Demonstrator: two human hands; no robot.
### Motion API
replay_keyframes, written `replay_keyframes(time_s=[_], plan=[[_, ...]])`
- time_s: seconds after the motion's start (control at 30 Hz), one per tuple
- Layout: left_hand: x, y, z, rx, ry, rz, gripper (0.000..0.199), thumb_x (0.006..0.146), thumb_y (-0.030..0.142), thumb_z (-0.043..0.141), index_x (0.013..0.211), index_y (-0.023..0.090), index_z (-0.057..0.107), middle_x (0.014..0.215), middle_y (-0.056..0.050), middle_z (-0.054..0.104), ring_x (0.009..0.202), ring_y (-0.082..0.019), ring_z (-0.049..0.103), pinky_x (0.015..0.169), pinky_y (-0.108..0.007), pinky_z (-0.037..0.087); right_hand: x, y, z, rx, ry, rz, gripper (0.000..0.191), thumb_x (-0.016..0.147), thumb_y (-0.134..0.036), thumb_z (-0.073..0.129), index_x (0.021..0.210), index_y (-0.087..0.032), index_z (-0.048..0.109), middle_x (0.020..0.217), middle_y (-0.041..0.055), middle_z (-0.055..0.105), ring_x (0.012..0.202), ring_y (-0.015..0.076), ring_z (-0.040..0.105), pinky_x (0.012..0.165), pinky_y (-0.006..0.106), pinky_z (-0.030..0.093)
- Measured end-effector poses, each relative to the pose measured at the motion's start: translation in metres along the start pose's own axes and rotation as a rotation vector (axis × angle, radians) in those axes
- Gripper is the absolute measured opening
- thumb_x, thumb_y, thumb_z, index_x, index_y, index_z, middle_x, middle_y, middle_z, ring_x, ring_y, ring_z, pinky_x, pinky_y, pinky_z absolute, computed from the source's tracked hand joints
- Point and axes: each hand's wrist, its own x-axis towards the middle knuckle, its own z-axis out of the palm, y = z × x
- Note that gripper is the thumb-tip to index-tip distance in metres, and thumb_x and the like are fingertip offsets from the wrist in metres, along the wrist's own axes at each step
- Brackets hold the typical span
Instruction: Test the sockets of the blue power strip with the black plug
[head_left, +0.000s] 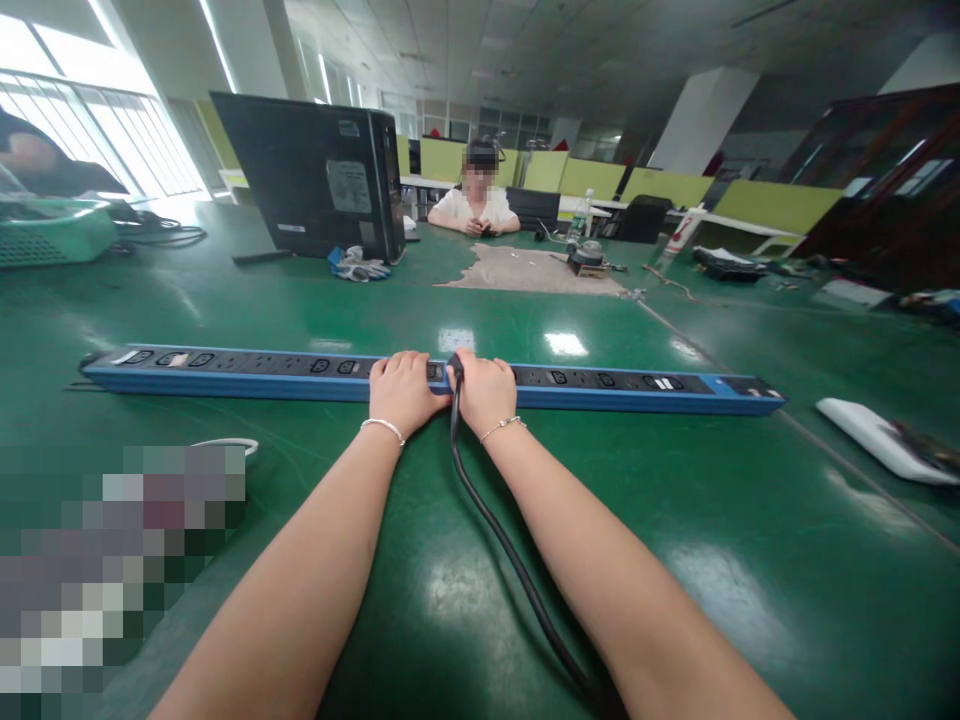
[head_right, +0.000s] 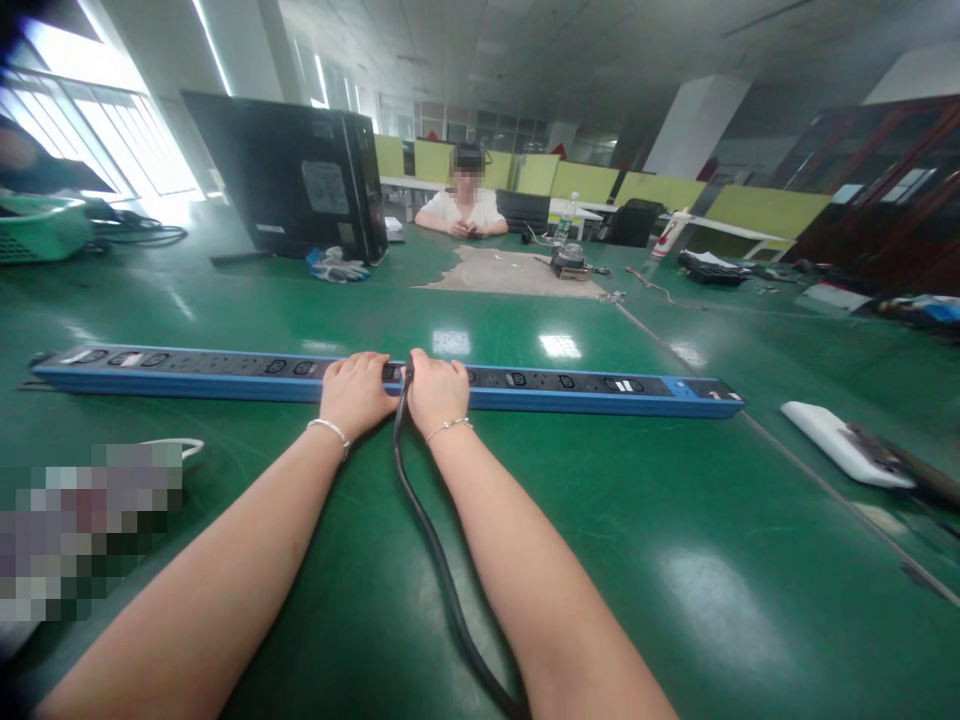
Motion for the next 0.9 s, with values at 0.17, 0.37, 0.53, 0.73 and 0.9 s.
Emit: replay_keyframes(time_s=[0.17, 0.37, 0.53, 0.73, 0.9], plan=[[0.0, 0.0, 0.0, 0.016, 0.015, 0.003, 0.052, 0.079, 0.049, 0.047, 0.117, 0.014, 0.056, 0.119, -0.012, 0.062, 0.116, -0.027, 0.051, 0.1, -0.042, 0.03, -0.008, 0.003, 0.004, 0.005, 0.006, -0.058, 0.034, 0.095, -0.031, 0.036, 0.123, -0.017, 0.052, 0.106, 0.0088, 0.068, 0.098, 0.0179, 0.06, 0.095, 0.032, 0.03], [0.0, 0.001, 0.0, -0.012, 0.0, -0.004, 0.055, 0.076, 0.05, 0.051, 0.118, 0.015, 0.055, 0.121, -0.013, 0.061, 0.118, -0.027, 0.05, 0.102, -0.043, 0.029, -0.011, 0.012, -0.001, 0.064, -0.042, -0.1, 0.04, 0.091, -0.026, 0.04, 0.13, -0.019, 0.048, 0.121, 0.0072, 0.063, 0.11, 0.018, 0.055, 0.099, 0.034, 0.031], [0.003, -0.006, -0.008, -0.075, -0.114, 0.027, 0.056, 0.075, 0.041, 0.054, 0.126, 0.018, 0.05, 0.131, -0.01, 0.056, 0.124, -0.025, 0.047, 0.107, -0.044, 0.027, -0.016, 0.033, -0.006, 0.142, -0.165, -0.192, 0.056, 0.09, -0.032, 0.044, 0.143, -0.022, 0.033, 0.138, 0.004, 0.05, 0.128, 0.0185, 0.043, 0.106, 0.036, 0.029], [0.015, 0.011, -0.035, -0.259, -0.12, -0.133, 0.042, 0.087, 0.035, 0.039, 0.119, 0.017, 0.058, 0.116, -0.009, 0.065, 0.109, -0.019, 0.057, 0.097, -0.03, 0.041, -0.035, 0.069, -0.01, 0.009, -0.132, -0.136, 0.059, 0.086, -0.031, 0.048, 0.142, -0.014, 0.037, 0.145, 0.0094, 0.041, 0.134, 0.0229, 0.033, 0.11, 0.04, 0.024], [0.024, 0.051, -0.047, -0.102, -0.271, -0.164, 0.042, 0.087, 0.045, 0.037, 0.111, 0.022, 0.062, 0.098, -0.01, 0.071, 0.094, -0.026, 0.065, 0.082, -0.039, 0.049, -0.044, 0.08, -0.011, -0.069, -0.099, -0.157, 0.059, 0.083, -0.032, 0.052, 0.14, -0.018, 0.041, 0.147, 0.0062, 0.037, 0.135, 0.0249, 0.03, 0.111, 0.043, 0.02]])
